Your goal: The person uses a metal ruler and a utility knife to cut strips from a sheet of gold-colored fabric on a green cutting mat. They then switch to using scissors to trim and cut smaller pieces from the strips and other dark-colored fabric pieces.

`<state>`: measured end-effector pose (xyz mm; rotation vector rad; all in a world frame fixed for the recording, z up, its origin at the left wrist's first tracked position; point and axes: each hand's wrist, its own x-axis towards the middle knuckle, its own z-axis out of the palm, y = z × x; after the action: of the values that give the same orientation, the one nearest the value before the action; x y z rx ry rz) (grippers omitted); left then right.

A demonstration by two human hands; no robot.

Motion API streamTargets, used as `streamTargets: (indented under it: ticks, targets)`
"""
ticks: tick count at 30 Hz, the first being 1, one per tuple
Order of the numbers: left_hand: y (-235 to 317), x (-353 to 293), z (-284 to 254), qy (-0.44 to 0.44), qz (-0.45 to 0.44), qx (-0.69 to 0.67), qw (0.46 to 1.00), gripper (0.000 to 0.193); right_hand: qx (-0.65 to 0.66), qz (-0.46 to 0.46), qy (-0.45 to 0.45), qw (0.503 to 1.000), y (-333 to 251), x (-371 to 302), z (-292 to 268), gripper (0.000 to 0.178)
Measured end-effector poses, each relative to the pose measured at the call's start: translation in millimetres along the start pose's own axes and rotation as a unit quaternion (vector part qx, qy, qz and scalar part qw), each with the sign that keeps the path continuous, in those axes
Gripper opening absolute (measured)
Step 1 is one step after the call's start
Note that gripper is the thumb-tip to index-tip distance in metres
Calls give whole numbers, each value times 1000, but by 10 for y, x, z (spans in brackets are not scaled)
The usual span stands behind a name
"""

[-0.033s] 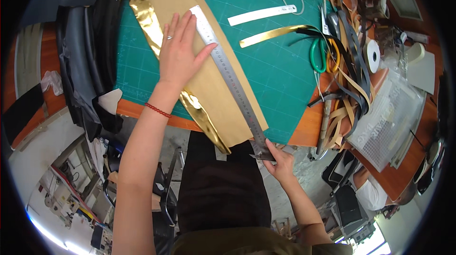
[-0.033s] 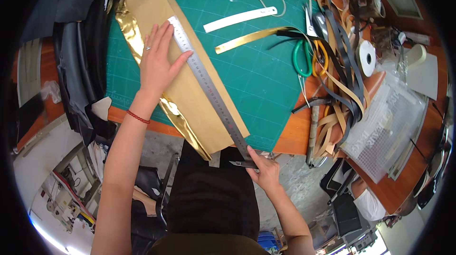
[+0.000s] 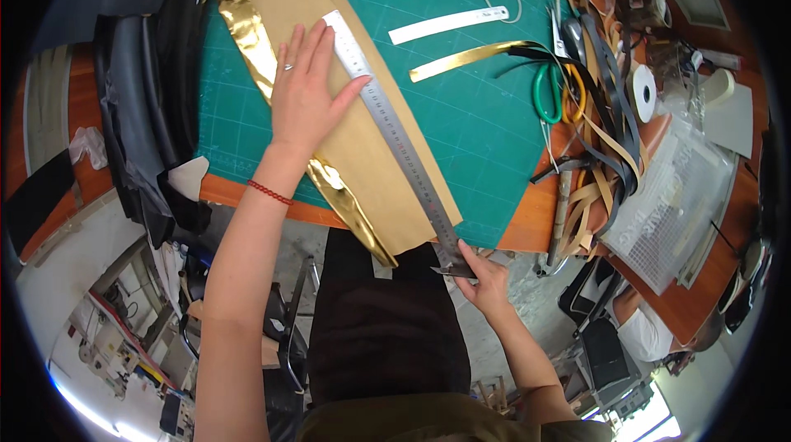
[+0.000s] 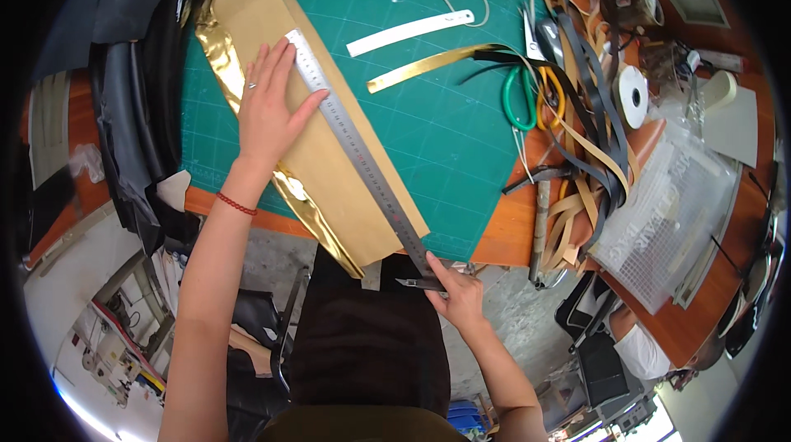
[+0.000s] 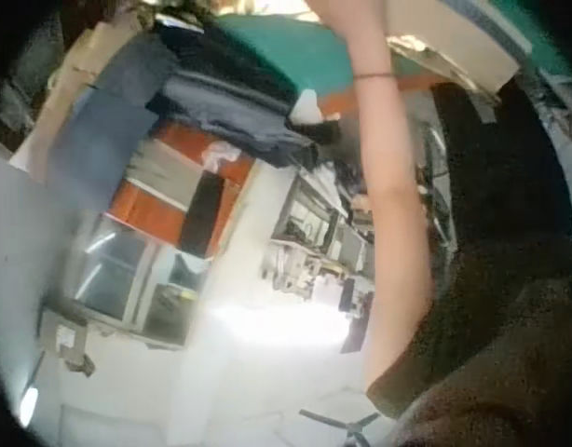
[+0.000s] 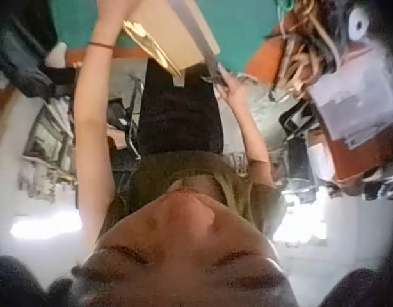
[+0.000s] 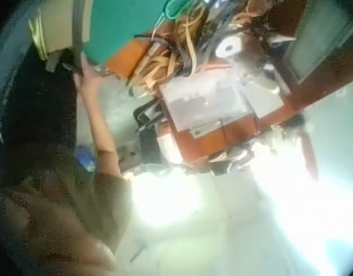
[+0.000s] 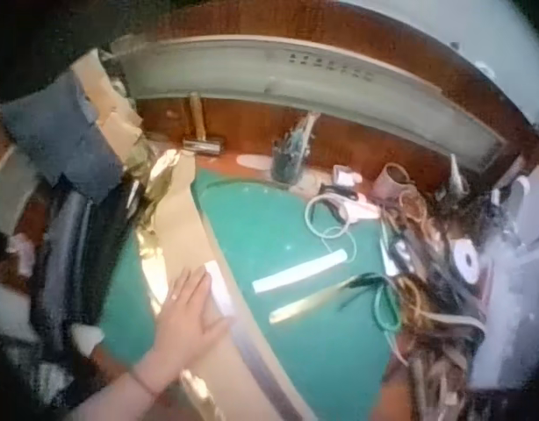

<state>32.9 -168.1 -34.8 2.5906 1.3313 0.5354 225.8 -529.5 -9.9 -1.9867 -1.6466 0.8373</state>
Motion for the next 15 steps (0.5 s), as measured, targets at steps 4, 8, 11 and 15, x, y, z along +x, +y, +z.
streamTargets:
  ticks: [4, 8, 11, 15]
  targets:
    - [-36, 8, -4, -4, 4, 7, 1000, 72, 2, 3, -7, 1000, 6, 14, -30, 71]
    - [-40, -9, -27, -13, 6, 3, 1000, 72, -11, -7, 31, 999, -3, 137, -175, 61]
    - [-18, -21, -56, -32, -7, 18, 999, 71, -41, -66, 38, 996, 58, 544, -486, 43]
    - [-40, -47, -46, -25, -9, 8, 1000, 73, -86, -126, 103, 983, -197, 1882, -899, 32]
